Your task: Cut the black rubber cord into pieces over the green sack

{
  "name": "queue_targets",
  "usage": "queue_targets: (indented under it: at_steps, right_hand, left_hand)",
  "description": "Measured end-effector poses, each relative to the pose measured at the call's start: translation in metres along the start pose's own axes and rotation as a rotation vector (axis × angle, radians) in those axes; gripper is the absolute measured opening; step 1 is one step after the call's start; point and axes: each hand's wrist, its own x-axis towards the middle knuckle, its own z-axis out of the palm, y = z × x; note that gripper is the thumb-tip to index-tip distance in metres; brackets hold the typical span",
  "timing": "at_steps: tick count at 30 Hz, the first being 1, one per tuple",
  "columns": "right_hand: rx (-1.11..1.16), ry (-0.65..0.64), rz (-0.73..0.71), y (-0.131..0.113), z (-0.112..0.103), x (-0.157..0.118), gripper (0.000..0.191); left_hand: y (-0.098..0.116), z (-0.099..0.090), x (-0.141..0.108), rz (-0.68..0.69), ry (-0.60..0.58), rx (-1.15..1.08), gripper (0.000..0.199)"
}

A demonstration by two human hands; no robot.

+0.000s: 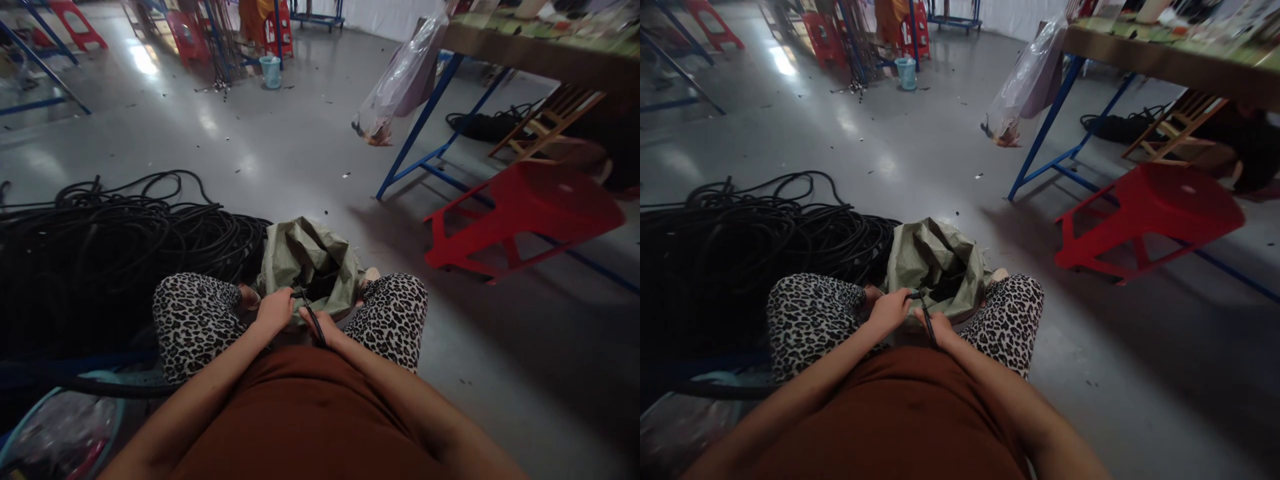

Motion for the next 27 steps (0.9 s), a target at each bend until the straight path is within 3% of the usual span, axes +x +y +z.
queue_targets:
  at_steps: [11, 27]
  right_hand:
    - [-0.164, 0.119, -0.034, 0.0016, -0.0003, -0.0010, 0.051]
    - [-0.116, 0.095, 0.036, 0.0046, -0.0017, -0.0005, 0.050]
  left_hand:
    - [-0.0023, -0.0004, 0.0023, 0.012, -0.002, 0.017, 0.029]
    - [-0.0055, 0.0005, 0.0037, 0.007, -0.011, 0.005, 0.029]
